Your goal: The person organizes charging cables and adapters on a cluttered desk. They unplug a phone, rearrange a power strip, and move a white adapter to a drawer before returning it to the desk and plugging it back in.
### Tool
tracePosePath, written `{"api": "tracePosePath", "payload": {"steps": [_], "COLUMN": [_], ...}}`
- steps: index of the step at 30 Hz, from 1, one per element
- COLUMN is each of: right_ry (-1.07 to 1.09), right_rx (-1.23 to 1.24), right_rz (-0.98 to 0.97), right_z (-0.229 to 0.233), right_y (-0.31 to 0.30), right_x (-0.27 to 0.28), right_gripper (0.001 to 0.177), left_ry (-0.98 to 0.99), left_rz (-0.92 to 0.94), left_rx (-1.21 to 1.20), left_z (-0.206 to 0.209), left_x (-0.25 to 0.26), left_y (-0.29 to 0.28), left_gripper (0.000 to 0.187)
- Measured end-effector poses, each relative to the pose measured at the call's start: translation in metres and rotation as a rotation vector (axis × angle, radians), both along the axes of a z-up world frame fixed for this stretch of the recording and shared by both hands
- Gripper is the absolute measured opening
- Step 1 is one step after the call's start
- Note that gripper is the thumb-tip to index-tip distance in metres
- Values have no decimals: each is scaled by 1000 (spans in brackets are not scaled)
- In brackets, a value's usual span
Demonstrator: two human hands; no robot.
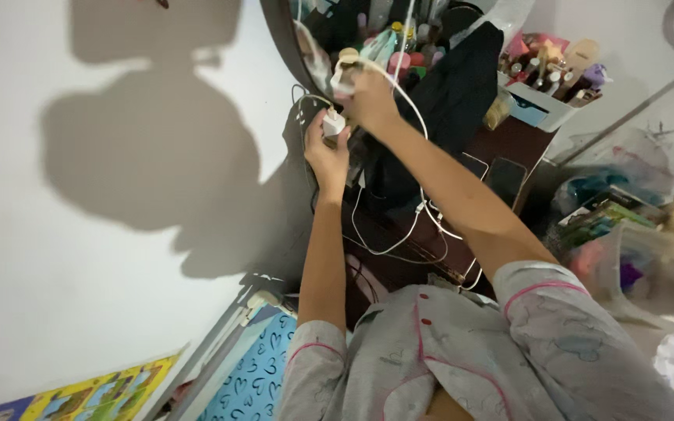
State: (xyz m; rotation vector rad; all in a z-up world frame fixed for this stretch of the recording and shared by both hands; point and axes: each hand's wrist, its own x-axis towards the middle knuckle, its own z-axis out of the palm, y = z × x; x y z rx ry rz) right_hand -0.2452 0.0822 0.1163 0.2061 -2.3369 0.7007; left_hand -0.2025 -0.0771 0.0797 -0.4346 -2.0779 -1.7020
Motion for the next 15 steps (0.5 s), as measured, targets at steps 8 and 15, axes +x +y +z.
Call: {"api": "tracePosePath", "payload": {"steps": [8, 15], "right_ry": [-62, -152], "right_rx": [-161, -116], "right_rz": [46, 15], "right_z": [25, 1], "right_y": [16, 18], "right_x": [12, 7], "right_gripper": [41, 37], "left_ry": [-140, 96], "left_rz": [-40, 13], "left_rx": [64, -22], "left_z": [-2, -2], "left_x": [0, 4], "left_y": [0, -2], "left_gripper": [53, 53]}}
